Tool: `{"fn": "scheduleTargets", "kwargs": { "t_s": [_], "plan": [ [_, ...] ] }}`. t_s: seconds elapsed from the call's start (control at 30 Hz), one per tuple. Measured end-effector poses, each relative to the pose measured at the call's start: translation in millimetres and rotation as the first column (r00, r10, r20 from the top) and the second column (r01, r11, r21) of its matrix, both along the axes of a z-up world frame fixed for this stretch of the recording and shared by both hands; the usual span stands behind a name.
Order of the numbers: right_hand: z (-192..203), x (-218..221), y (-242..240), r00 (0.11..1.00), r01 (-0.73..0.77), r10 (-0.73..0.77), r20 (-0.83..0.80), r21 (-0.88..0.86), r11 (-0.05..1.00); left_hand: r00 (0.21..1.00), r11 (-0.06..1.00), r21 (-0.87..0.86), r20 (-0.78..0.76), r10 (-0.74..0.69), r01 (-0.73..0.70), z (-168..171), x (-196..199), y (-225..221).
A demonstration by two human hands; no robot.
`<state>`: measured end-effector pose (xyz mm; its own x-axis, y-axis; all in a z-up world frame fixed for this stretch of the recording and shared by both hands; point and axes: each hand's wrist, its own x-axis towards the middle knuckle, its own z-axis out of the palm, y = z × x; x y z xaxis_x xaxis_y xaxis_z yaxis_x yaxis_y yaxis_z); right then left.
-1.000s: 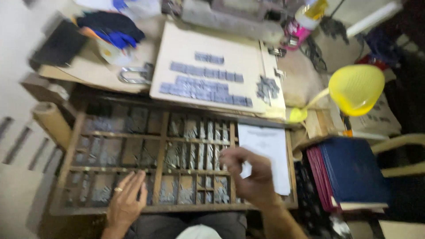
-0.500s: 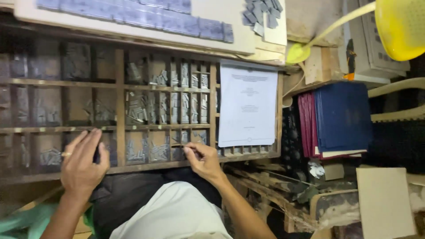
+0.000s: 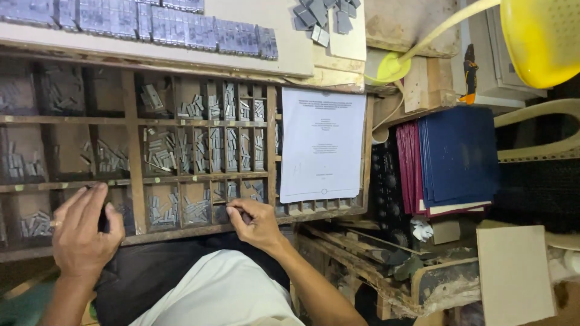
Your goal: Sorting and arranging metal movable type blocks into a wooden type case in a print shop.
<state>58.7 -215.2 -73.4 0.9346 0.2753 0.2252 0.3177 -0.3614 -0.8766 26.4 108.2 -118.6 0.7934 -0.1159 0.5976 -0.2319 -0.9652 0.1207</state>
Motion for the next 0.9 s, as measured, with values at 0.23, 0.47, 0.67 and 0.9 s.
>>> {"fn": "scheduleTargets", "kwargs": {
  "t_s": [0.23,0.47,0.67,0.9],
  "plan": [
    [1.2,-0.3,2.8,0.999,0.022,-0.022,0.028,-0.019,1.000,1.000,0.999,-0.038,0.003,-0.023,0.023,1.1,1.1,-0.1],
    [-4.3,-2.7,4.7,0.998,0.046,-0.045,0.046,-0.025,0.999,1.000,1.000,-0.002,0.031,-0.006,0.006,-1.2,-1.0,2.2],
    [-11.7,-2.2,4.5,0.997,0.064,-0.062,0.047,-0.040,0.997,0.999,0.999,-0.048,0.027,-0.025,0.026,-0.6,-0.2,1.7],
    [-13.7,-2.4,5.5,0.995,0.077,-0.074,0.066,-0.042,0.996,1.000,1.000,-0.022,0.025,-0.017,0.018,6.1,0.6,0.4]
  ]
}}
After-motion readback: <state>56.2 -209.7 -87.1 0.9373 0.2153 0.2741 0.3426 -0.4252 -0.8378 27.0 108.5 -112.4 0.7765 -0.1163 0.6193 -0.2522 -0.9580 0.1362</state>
